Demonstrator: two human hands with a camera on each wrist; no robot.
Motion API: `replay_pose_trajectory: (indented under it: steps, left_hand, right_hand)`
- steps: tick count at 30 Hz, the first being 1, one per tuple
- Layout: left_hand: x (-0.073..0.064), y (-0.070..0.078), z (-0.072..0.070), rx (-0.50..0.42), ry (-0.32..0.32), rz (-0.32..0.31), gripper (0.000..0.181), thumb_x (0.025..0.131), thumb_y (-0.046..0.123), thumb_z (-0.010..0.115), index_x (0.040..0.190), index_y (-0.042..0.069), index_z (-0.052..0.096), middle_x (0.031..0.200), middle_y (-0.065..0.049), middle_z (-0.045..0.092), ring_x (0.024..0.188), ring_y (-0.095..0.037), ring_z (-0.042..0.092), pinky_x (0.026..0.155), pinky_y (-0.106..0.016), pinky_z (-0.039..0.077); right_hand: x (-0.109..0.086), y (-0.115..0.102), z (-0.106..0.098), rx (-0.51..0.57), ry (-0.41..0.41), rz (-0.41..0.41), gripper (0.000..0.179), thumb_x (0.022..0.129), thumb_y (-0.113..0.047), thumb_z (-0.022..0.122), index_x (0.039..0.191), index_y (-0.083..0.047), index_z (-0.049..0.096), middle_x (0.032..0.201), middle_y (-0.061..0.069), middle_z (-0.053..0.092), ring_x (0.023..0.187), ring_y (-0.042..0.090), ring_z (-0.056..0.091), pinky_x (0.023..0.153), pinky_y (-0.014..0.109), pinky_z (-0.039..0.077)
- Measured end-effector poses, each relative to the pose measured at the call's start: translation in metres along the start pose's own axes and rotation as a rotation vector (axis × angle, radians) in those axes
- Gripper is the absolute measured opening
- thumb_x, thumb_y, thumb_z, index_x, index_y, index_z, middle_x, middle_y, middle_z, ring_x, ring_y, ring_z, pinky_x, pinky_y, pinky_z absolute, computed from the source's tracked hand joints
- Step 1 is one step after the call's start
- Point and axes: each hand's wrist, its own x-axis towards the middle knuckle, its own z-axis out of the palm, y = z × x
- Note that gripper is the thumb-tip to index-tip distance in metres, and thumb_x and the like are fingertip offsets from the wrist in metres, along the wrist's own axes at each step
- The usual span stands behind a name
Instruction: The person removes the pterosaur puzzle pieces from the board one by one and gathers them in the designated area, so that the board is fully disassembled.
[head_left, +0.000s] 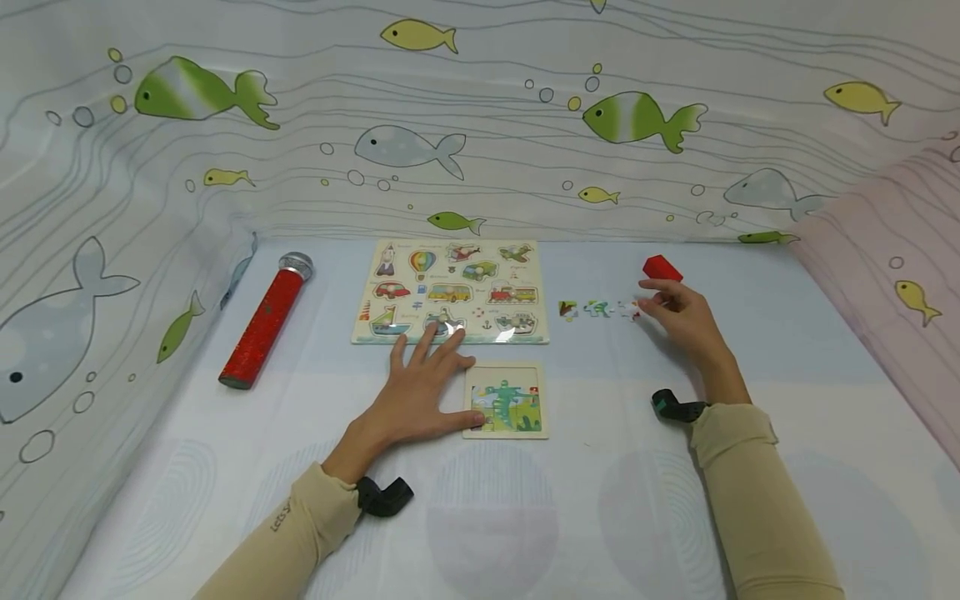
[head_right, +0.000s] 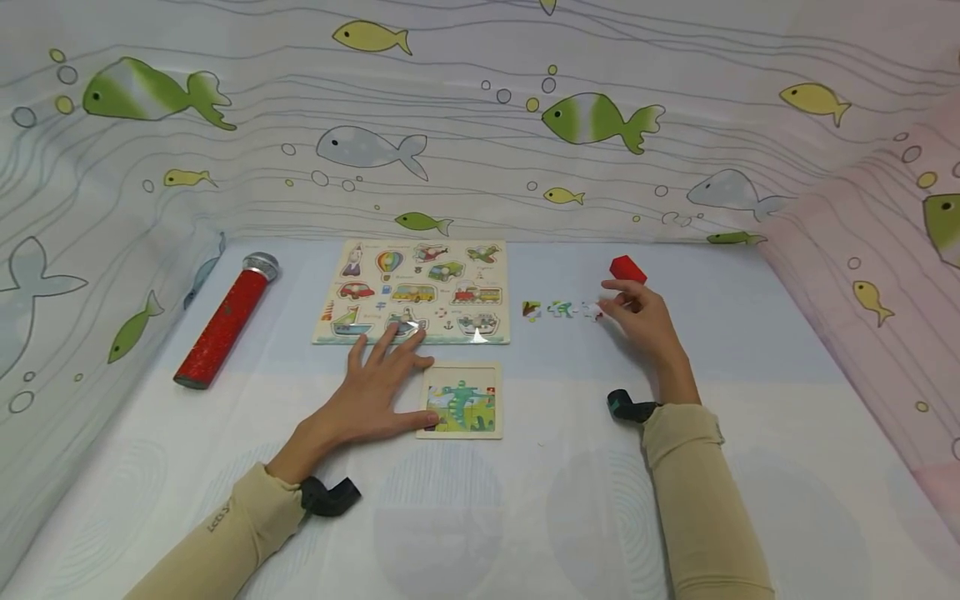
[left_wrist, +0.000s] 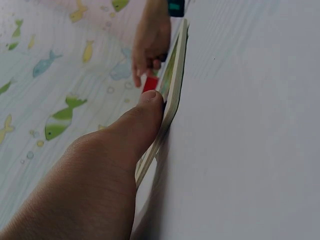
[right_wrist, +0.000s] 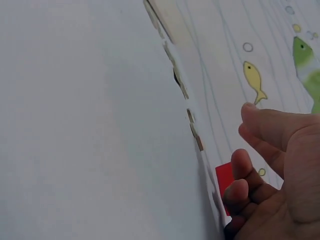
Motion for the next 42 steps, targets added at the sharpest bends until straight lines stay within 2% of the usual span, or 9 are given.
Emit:
replay_pose_trajectory:
  steps: [5,9,15,19,23,27,34,38,42]
  left_hand:
    - [0.000,0.001,-0.002,0.000,0.020,0.014,0.085,0.081,0.081,0.060,0.145,0.027,0.053,0.172,0.000,0.018,0.160,-0.036,0.001,0.120,-0.071,-0.003]
    - [0.001,0.001,-0.002,0.000,0.025,0.016,0.084,0.081,0.080,0.060,0.145,0.026,0.053,0.172,-0.001,0.019,0.160,-0.037,0.002,0.120,-0.071,-0.003]
    - [0.002,0.001,0.001,0.001,0.013,0.013,0.086,0.080,0.082,0.059,0.146,0.027,0.052,0.172,0.001,0.018,0.161,-0.035,0.000,0.120,-0.070,-0.003]
    - [0.002,0.002,0.002,0.006,0.009,0.012,0.086,0.080,0.082,0.058,0.147,0.028,0.052,0.172,0.002,0.017,0.161,-0.035,-0.001,0.121,-0.069,-0.004]
    - [0.001,0.001,0.000,0.008,0.011,0.009,0.086,0.080,0.082,0.058,0.146,0.027,0.053,0.172,0.001,0.018,0.161,-0.035,0.000,0.121,-0.069,-0.003]
    - [0.000,0.001,-0.001,-0.003,0.013,0.006,0.085,0.081,0.081,0.059,0.146,0.027,0.053,0.172,0.000,0.018,0.161,-0.035,0.001,0.120,-0.070,-0.003]
    - [-0.001,0.000,-0.002,-0.003,0.005,0.006,0.085,0.082,0.081,0.058,0.148,0.027,0.051,0.173,0.002,0.016,0.161,-0.034,0.000,0.120,-0.070,-0.004]
    - [0.000,-0.001,-0.001,0.002,0.002,0.008,0.085,0.082,0.081,0.058,0.148,0.027,0.051,0.173,0.002,0.015,0.161,-0.035,0.000,0.120,-0.070,-0.004]
    - [0.000,-0.001,-0.001,-0.002,0.005,0.011,0.084,0.083,0.080,0.058,0.148,0.027,0.051,0.173,0.002,0.015,0.161,-0.035,0.000,0.120,-0.070,-0.004]
  right_hand:
    - [0.000,-0.013,0.008,-0.082,-0.025,-0.071,0.039,0.101,-0.029,0.064,0.136,-0.011,0.063,0.103,0.009,0.058,0.086,0.019,0.050,0.067,0.020,0.043]
    - [0.001,-0.029,0.022,-0.123,-0.074,-0.130,0.035,0.099,-0.027,0.066,0.130,-0.012,0.067,0.101,0.011,0.059,0.084,0.022,0.049,0.065,0.024,0.042]
    - [-0.005,-0.052,0.045,-0.140,-0.197,-0.216,0.030,0.096,-0.026,0.071,0.124,-0.015,0.071,0.100,0.008,0.060,0.087,0.023,0.049,0.070,0.029,0.042]
    - [-0.013,-0.066,0.058,-0.106,-0.259,-0.271,0.029,0.093,-0.021,0.074,0.121,-0.013,0.073,0.099,0.007,0.062,0.086,0.023,0.050,0.071,0.030,0.041]
    - [-0.019,-0.077,0.073,-0.082,-0.317,-0.323,0.031,0.092,-0.020,0.076,0.122,-0.013,0.072,0.097,0.005,0.063,0.084,0.023,0.050,0.070,0.031,0.041]
    - [-0.024,-0.085,0.090,-0.084,-0.390,-0.409,0.034,0.090,-0.021,0.079,0.123,-0.014,0.072,0.095,0.002,0.063,0.083,0.021,0.050,0.072,0.030,0.042]
    - [-0.037,-0.101,0.109,-0.071,-0.520,-0.493,0.037,0.089,-0.021,0.080,0.125,-0.014,0.072,0.102,0.004,0.068,0.089,0.020,0.056,0.078,0.032,0.047]
    - [-0.046,-0.112,0.115,-0.101,-0.596,-0.522,0.039,0.089,-0.021,0.080,0.126,-0.015,0.071,0.106,0.004,0.069,0.093,0.020,0.057,0.081,0.034,0.048]
    - [-0.055,-0.120,0.122,-0.166,-0.648,-0.549,0.040,0.088,-0.023,0.080,0.126,-0.016,0.071,0.105,0.002,0.066,0.093,0.018,0.056,0.081,0.030,0.047]
